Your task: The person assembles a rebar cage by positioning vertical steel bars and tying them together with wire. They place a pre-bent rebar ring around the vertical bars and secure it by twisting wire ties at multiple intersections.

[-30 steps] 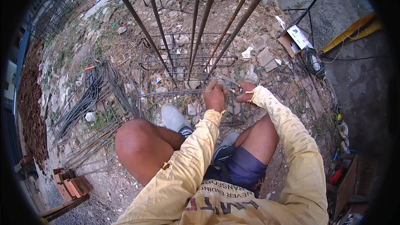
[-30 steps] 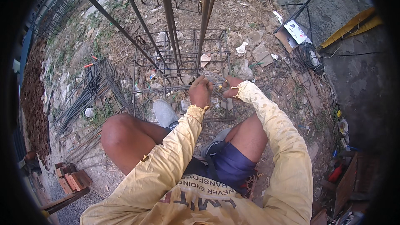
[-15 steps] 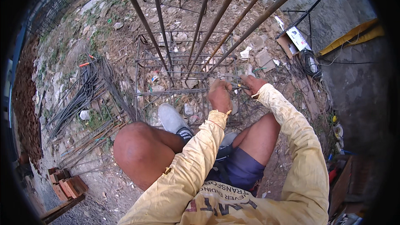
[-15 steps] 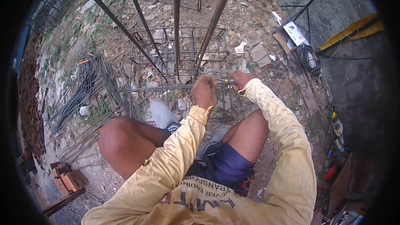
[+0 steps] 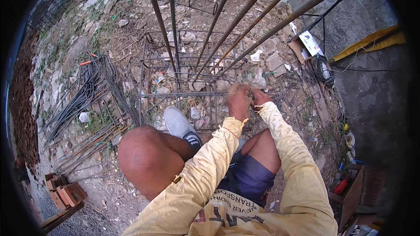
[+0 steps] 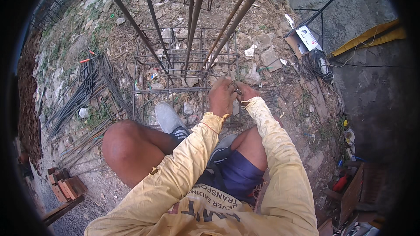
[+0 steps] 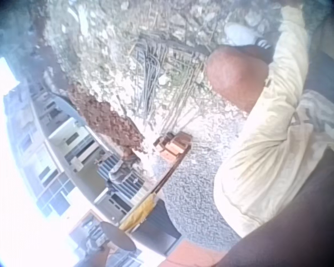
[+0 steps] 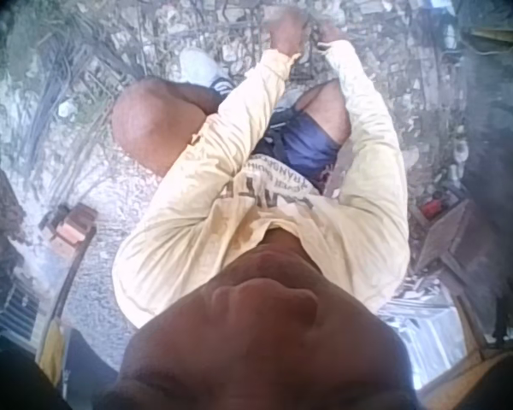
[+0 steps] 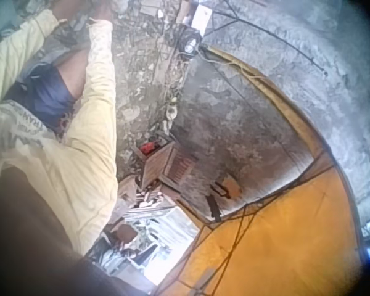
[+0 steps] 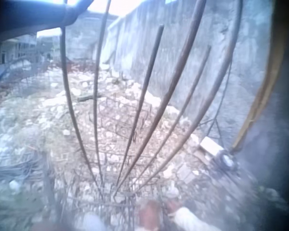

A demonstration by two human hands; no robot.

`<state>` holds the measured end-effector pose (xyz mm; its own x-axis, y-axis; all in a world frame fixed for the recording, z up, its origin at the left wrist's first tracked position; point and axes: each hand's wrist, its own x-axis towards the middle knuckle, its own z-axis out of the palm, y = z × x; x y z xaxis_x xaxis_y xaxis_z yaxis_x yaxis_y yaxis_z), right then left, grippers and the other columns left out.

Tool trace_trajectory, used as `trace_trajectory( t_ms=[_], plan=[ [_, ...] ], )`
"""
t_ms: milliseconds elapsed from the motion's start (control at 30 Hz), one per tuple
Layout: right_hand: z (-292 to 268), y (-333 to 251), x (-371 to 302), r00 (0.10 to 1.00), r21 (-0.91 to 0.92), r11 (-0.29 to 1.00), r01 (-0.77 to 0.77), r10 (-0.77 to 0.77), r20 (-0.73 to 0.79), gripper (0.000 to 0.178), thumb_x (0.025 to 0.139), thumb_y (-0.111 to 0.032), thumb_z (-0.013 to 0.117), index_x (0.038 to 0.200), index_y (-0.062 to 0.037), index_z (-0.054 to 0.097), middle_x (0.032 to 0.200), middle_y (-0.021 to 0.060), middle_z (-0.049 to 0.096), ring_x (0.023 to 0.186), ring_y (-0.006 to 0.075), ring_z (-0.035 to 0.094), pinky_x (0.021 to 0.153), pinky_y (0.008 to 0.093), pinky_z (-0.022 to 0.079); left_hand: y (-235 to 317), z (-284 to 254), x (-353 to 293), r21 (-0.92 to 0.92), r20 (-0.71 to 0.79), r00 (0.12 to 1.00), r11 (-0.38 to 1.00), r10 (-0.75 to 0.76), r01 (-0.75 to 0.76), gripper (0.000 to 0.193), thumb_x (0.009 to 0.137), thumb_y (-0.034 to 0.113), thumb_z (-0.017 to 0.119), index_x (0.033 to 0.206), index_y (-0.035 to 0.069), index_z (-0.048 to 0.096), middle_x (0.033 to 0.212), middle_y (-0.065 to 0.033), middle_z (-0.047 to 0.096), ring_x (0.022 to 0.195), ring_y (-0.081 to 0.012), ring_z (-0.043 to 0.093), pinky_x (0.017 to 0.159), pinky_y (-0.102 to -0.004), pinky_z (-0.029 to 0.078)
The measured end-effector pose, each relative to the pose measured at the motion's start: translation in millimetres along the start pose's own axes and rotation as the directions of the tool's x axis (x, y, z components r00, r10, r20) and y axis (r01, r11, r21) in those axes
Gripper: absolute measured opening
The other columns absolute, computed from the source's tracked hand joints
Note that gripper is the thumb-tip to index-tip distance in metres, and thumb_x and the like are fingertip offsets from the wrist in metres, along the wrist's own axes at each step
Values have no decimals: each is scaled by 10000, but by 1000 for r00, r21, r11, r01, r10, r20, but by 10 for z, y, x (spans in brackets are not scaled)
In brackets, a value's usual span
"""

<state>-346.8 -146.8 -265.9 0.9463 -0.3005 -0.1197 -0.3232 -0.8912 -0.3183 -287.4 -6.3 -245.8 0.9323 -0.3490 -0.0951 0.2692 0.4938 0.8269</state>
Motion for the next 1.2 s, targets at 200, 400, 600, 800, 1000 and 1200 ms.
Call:
trace_trajectory(
  t_ms=[200, 400, 600, 800, 1000, 1200],
  plan=[
    [417, 203, -84, 990, 474, 876, 91, -133, 55, 473, 825, -295, 657, 1265, -144, 570, 1092, 159, 675, 1002, 309, 660, 868, 392, 506, 513, 241, -200, -80, -177, 878, 895, -445, 438, 274, 921, 163, 578, 1130, -12, 615, 936, -73, 603, 833, -169, 591, 620, -300, 492],
    [96, -219, -42, 906, 633, 718, -288, -11, 424, 484, 886, -448, 632, 1233, -117, 565, 819, 46, 610, 647, 154, 562, 579, 308, 463, 206, -193, -72, 78, -336, 926, 974, -173, 211, 232, 902, 191, 604, 1014, -12, 614, 870, -68, 626, 664, -134, 583, 490, -247, 445],
    [-90, -75, -21, 862, 565, 716, -410, 100, 497, 513, 889, -593, 570, 1030, -107, 653, 668, 24, 554, 538, 112, 500, 452, 292, 380, 10, -326, 28, -72, -400, 874, 960, -275, 269, 257, 889, 201, 619, 981, -37, 649, 713, -20, 575, 554, -92, 471, 510, -252, 382],
    [383, 193, 51, 962, 396, 890, -225, 139, 234, 553, 861, -618, 574, 789, -79, 674, 586, 31, 541, 491, 124, 502, 437, 298, 370, -300, -512, 71, -34, -353, 858, 922, -373, 386, 297, 900, 258, 612, 1078, 20, 602, 896, -53, 607, 657, -131, 544, 486, -257, 401],
    [164, -423, -239, 727, 600, 428, -676, 250, 640, 501, 874, -550, 614, 700, -82, 579, 576, 3, 497, 427, 114, 433, 394, 291, 336, -241, -693, 153, -66, -311, 831, 883, -461, 465, 524, 913, 431, 571, 1254, 39, 503, 1219, -133, 585, 987, -220, 566, 745, -393, 459],
    [10, -476, -365, 580, 583, -9, -812, -121, 806, 460, 903, -545, 593, 840, -92, 543, 574, -43, 408, 407, 76, 333, 381, 262, 298, -56, -549, 127, -114, -220, 801, 831, -556, 545, 645, 900, 528, 559, 1323, 47, 476, 1290, -140, 547, 1128, -246, 509, 905, -448, 400]
  ],
)
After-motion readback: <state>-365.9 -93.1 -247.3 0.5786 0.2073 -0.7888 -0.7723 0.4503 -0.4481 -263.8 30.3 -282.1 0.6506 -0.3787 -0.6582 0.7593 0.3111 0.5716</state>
